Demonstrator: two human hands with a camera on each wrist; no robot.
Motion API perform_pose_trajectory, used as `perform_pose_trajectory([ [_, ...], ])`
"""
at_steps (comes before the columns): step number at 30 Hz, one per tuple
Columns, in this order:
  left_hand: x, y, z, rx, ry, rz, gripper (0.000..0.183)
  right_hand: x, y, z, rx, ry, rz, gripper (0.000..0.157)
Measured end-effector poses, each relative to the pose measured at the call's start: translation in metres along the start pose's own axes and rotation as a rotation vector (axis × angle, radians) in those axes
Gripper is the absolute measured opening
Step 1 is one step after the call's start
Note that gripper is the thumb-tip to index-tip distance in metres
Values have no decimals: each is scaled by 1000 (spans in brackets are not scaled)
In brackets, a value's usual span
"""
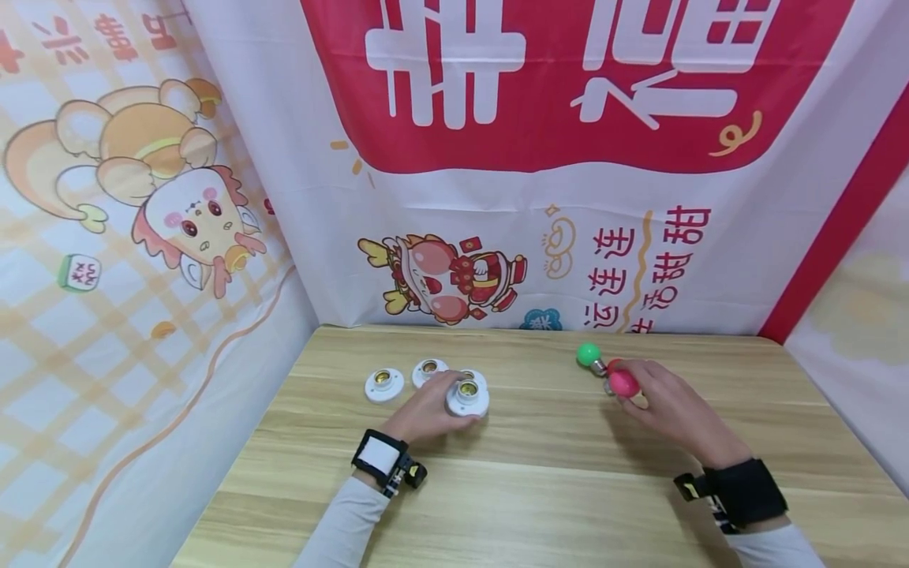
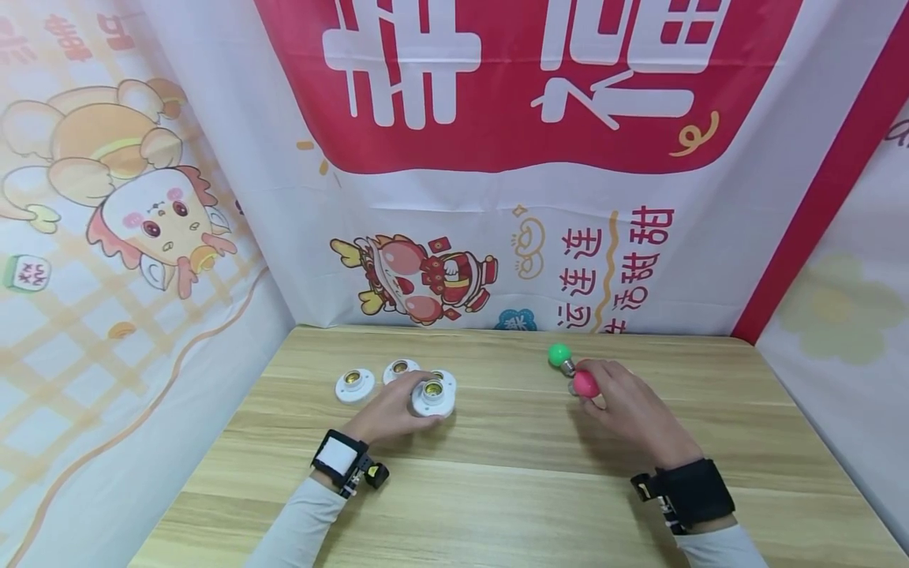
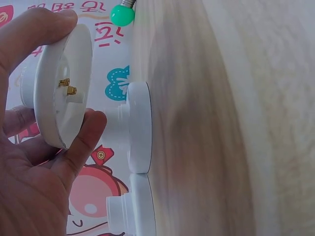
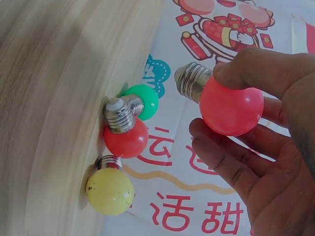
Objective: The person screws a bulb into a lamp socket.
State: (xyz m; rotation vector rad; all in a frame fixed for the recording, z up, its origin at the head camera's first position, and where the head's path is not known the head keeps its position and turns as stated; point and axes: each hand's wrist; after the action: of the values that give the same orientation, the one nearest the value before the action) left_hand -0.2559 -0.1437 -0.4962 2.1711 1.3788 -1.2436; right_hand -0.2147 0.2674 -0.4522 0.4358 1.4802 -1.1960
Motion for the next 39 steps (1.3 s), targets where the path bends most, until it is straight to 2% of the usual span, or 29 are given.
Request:
perform_pose_trajectory([
  [3,0,-1,-1,1,9,0,81,0,-1,3,6,-4,4,56],
  [8,0,-1,-3,24,21,-7,77,0,-3,5,-34,6,-21,55],
  [18,0,-3,-8,25,26,-8,74,-2,-3,9,-76,14,-52,52],
  [32,9,-11,-16,48,44,8,70,-3,-4,17,-130,21,-73,58],
  [39,15,-11,-19,45,46,23,70,-4,-4,21,-124,27,-61,57],
])
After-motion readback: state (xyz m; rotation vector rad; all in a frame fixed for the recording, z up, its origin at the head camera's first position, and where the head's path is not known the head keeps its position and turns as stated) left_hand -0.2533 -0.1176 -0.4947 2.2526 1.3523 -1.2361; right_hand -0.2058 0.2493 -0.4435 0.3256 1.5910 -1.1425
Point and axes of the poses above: each hand's wrist, its own y-axis away from the middle knuckle, its own x-axis out of the palm, z = x × y, and after that the axes turned 5 degrees about y, right-handed
